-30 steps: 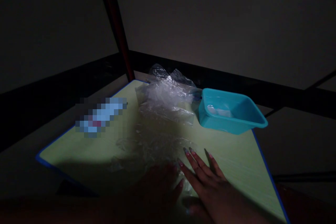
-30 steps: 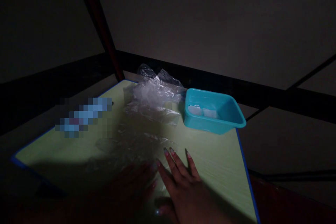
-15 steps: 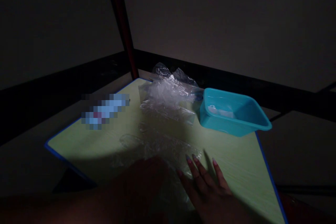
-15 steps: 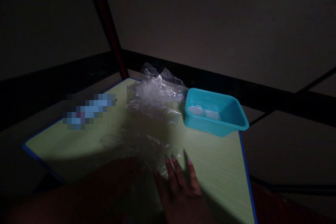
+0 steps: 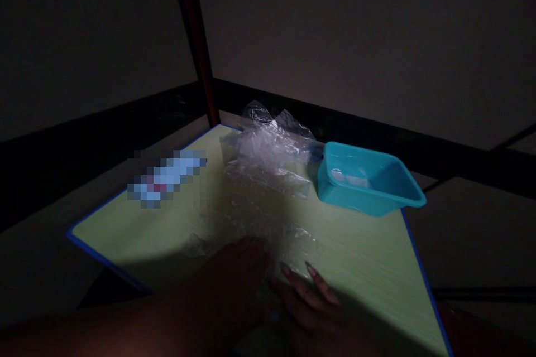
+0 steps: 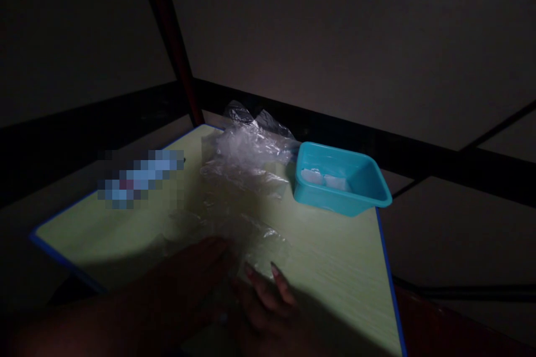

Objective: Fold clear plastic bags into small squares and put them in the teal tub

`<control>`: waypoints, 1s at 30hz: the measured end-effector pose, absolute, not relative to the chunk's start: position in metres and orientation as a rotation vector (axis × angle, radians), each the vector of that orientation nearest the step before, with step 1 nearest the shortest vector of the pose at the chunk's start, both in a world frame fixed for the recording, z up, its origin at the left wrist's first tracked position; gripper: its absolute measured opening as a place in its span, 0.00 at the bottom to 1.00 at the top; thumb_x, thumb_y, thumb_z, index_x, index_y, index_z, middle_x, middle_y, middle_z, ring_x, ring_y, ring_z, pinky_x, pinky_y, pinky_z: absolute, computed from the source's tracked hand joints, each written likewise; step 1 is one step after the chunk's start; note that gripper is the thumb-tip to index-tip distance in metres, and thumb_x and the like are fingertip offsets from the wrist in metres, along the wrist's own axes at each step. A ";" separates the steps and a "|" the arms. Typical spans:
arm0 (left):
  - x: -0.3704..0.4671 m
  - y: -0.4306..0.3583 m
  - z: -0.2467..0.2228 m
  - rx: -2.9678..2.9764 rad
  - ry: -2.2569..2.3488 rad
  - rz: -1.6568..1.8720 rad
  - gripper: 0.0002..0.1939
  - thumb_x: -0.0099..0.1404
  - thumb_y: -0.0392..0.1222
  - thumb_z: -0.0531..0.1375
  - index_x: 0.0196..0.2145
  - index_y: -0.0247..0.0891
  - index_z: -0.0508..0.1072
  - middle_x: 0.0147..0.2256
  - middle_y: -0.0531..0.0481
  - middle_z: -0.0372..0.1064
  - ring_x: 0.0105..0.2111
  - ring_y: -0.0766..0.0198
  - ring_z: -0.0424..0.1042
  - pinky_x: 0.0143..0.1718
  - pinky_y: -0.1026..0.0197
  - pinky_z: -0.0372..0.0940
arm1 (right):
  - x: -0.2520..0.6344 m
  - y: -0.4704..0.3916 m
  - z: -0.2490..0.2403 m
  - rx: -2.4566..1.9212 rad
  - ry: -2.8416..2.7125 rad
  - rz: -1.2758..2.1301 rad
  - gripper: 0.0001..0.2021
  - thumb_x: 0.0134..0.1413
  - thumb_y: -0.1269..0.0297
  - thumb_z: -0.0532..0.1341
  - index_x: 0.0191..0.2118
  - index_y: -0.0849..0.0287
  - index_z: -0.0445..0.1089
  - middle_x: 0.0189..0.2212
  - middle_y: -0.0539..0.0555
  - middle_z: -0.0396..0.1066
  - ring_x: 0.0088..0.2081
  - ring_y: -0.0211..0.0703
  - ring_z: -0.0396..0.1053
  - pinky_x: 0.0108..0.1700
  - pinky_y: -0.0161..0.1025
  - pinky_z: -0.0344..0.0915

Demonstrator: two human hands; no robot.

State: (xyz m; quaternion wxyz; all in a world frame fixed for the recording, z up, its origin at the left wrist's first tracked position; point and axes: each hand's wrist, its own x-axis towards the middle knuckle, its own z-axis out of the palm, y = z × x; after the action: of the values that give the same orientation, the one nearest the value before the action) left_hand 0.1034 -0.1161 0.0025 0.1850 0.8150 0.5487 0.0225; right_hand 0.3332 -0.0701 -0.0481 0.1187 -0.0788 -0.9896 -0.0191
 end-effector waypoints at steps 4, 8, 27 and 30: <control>0.108 -0.098 -0.006 2.419 1.450 0.069 0.34 0.67 0.56 0.57 0.62 0.28 0.62 0.62 0.29 0.58 0.61 0.39 0.58 0.59 0.41 0.58 | 0.332 -0.072 -0.043 -0.306 -2.963 0.057 0.20 0.68 0.62 0.51 0.63 0.49 0.61 0.59 0.52 0.66 0.58 0.54 0.66 0.55 0.52 0.68; 0.111 -0.076 -0.011 2.553 1.431 0.060 0.35 0.67 0.58 0.56 0.62 0.28 0.62 0.60 0.29 0.61 0.56 0.39 0.64 0.56 0.39 0.60 | 0.329 -0.074 -0.036 -0.355 -3.107 0.188 0.23 0.68 0.63 0.52 0.65 0.48 0.56 0.60 0.53 0.64 0.61 0.54 0.62 0.58 0.57 0.64; 0.059 -0.039 -0.037 2.696 1.506 0.163 0.34 0.71 0.55 0.50 0.67 0.33 0.54 0.68 0.39 0.43 0.68 0.49 0.44 0.64 0.40 0.49 | 0.259 -0.059 0.000 -1.328 -2.847 0.630 0.36 0.66 0.55 0.51 0.71 0.61 0.33 0.70 0.62 0.28 0.70 0.54 0.30 0.66 0.65 0.30; 0.054 -0.031 -0.037 2.669 1.428 0.153 0.37 0.70 0.57 0.50 0.68 0.33 0.50 0.68 0.40 0.41 0.69 0.50 0.42 0.65 0.38 0.45 | 0.258 -0.054 -0.019 -1.444 -2.840 0.483 0.37 0.65 0.47 0.50 0.71 0.59 0.35 0.70 0.61 0.28 0.70 0.57 0.28 0.64 0.68 0.27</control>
State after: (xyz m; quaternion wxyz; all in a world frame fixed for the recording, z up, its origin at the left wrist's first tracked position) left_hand 0.0537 -0.0306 -0.0372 0.0554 0.8792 0.4705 0.0504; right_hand 0.2580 -0.0538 -0.0190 -0.0405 -0.4477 -0.8806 0.1498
